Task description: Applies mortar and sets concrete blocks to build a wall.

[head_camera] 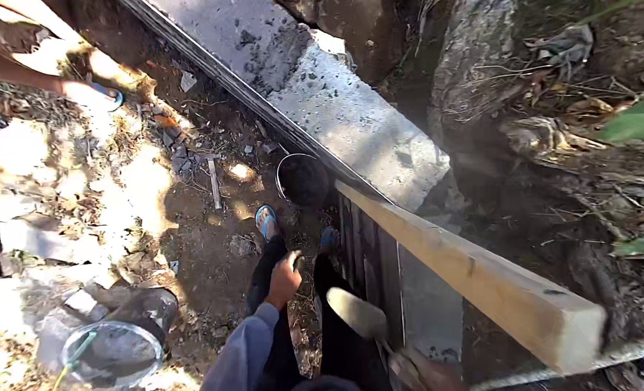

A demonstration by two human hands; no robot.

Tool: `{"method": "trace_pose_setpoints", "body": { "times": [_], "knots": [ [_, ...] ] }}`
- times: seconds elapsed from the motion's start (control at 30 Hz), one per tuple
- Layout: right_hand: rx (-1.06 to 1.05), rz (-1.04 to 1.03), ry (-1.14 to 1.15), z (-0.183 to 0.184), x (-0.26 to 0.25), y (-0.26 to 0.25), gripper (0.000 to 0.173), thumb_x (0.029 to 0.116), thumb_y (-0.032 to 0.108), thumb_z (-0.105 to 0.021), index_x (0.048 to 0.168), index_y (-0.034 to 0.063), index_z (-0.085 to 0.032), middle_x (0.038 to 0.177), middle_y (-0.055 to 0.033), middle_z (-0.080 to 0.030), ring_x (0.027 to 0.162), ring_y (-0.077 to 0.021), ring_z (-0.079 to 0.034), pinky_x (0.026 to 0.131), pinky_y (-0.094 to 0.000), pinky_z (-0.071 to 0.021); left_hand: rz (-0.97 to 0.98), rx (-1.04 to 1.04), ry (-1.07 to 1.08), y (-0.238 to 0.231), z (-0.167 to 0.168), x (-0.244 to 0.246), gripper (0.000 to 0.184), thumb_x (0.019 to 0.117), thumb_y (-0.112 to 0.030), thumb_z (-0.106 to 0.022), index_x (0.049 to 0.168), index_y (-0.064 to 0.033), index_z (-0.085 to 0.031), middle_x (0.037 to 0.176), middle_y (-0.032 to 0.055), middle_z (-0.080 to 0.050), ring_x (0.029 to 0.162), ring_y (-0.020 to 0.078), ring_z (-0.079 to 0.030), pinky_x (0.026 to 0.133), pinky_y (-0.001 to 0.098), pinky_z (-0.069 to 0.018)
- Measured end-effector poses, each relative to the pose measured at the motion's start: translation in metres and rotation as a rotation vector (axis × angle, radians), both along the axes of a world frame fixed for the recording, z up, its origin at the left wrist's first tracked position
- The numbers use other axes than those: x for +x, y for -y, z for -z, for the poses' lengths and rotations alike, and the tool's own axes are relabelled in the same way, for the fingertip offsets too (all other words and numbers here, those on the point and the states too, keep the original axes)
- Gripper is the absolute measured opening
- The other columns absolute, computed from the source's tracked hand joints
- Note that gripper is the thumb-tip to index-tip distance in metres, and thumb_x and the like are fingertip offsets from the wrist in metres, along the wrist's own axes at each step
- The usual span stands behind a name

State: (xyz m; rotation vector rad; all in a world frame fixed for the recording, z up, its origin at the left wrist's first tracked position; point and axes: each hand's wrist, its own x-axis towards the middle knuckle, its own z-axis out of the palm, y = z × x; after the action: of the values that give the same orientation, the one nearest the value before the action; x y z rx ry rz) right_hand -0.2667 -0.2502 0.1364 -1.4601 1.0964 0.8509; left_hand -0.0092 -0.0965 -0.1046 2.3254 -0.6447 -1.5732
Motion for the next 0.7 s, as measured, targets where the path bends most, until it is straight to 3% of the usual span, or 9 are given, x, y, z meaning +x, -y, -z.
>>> {"method": "trace_pose_setpoints", "body": {
  "times": [0.13, 0.17, 0.23, 0.3, 0.4, 0.47, 0.53, 0.63, 0.7],
  "knots": [
    [-0.177, -0.141, -0.214, 0.17, 0.132, -0.011, 0.051, 0.1097, 0.043, -0.041, 0.145, 0.0083, -0.055, 0.123, -0.022, -0.07, 0.114, -0.0402, -0.068, 0.098, -0.0603, -0.0522, -0.337, 0.141, -0.071, -0.008, 0.1, 0.063, 0.049, 0.1092, -0.031, -0.046, 0.145, 0.0026, -0.051, 0.133, 0.0264, -0.062, 0.119, 0.0372, -0.064, 0.105, 0.0537, -0.0488],
    [-0.171, -0.146, -0.264, 0.214, 0.159, 0.001, 0.052, 0.1104, 0.042, -0.039, 0.147, 0.0069, -0.052, 0.127, -0.0228, -0.068, 0.118, -0.0401, -0.066, 0.1, -0.0599, -0.0507, -0.349, 0.144, -0.079, -0.003, 0.121, 0.079, 0.052, 0.1095, -0.032, -0.046, 0.148, 0.0027, -0.047, 0.139, 0.0268, -0.058, 0.123, 0.0371, -0.062, 0.107, 0.0528, -0.0477],
    [-0.22, -0.205, -0.318, 0.299, 0.204, 0.029, 0.051, 0.1102, 0.038, -0.04, 0.143, 0.0014, -0.053, 0.128, -0.0259, -0.066, 0.122, -0.0414, -0.064, 0.102, -0.0594, -0.0495, -0.278, 0.168, -0.084, 0.017, 0.16, 0.112, 0.059, 0.1091, -0.037, -0.046, 0.153, 0.0014, -0.04, 0.151, 0.0259, -0.048, 0.141, 0.0371, -0.047, 0.119, 0.0532, -0.034],
    [-0.294, -0.308, -0.333, 0.371, 0.251, 0.06, 0.049, 0.1085, 0.033, -0.045, 0.144, 0.0007, -0.053, 0.131, -0.028, -0.064, 0.124, -0.045, -0.061, 0.102, -0.063, -0.0475, -0.224, 0.172, -0.092, 0.035, 0.204, 0.142, 0.066, 0.1067, -0.045, -0.048, 0.156, -0.0016, -0.037, 0.152, 0.027, -0.046, 0.145, 0.0416, -0.041, 0.121, 0.0608, -0.0271],
    [-0.46, -0.474, -0.235, 0.456, 0.316, 0.087, 0.039, 0.1046, 0.016, -0.053, 0.138, -0.0036, -0.058, 0.13, -0.032, -0.063, 0.12, -0.0516, -0.061, 0.096, -0.0692, -0.048, -0.212, 0.085, -0.192, 0.056, 0.246, 0.169, 0.077, 0.1062, -0.052, -0.047, 0.163, -0.0063, -0.021, 0.159, 0.024, -0.039, 0.145, 0.042, -0.041, 0.117, 0.0608, -0.0326],
    [-0.493, -0.664, -0.134, 0.498, 0.352, 0.081, 0.027, 0.0989, 0.003, -0.057, 0.123, -0.0078, -0.065, 0.126, -0.0306, -0.064, 0.116, -0.0498, -0.063, 0.09, -0.0658, -0.0527, -0.221, -0.023, -0.181, 0.074, 0.295, 0.181, 0.066, 0.11, -0.041, -0.043, 0.162, -0.0042, -0.025, 0.159, 0.0228, -0.04, 0.147, 0.0367, -0.04, 0.12, 0.0551, -0.0306],
    [-0.415, -0.683, -0.122, 0.529, 0.35, 0.039, 0.029, 0.1022, 0.001, -0.049, 0.127, -0.0087, -0.062, 0.131, -0.0293, -0.061, 0.118, -0.0464, -0.063, 0.091, -0.0606, -0.0546, -0.235, -0.039, -0.15, 0.078, 0.328, 0.182, 0.057, 0.1107, -0.035, -0.043, 0.158, -0.0042, -0.034, 0.151, 0.0227, -0.05, 0.14, 0.0344, -0.048, 0.117, 0.0544, -0.0358],
    [-0.347, -0.585, -0.068, 0.511, 0.309, 0.0, 0.035, 0.1035, 0.007, -0.056, 0.136, -0.0049, -0.054, 0.124, -0.03, -0.063, 0.11, -0.049, -0.065, 0.087, -0.063, -0.0551, -0.291, -0.099, -0.148, 0.076, 0.335, 0.187, 0.05, 0.1093, -0.03, -0.048, 0.15, -0.0019, -0.045, 0.138, 0.0229, -0.059, 0.128, 0.0327, -0.058, 0.11, 0.0527, -0.0425],
    [-0.313, -0.54, -0.126, 0.485, 0.288, 0.012, 0.039, 0.1034, 0.016, -0.059, 0.139, 0.0004, -0.056, 0.114, -0.029, -0.068, 0.101, -0.0497, -0.068, 0.082, -0.066, -0.0546, -0.294, -0.097, -0.2, 0.065, 0.32, 0.185, 0.055, 0.1092, -0.035, -0.048, 0.157, -0.0094, -0.038, 0.147, 0.0203, -0.054, 0.134, 0.0343, -0.054, 0.112, 0.0558, -0.0402]
  ]
}}
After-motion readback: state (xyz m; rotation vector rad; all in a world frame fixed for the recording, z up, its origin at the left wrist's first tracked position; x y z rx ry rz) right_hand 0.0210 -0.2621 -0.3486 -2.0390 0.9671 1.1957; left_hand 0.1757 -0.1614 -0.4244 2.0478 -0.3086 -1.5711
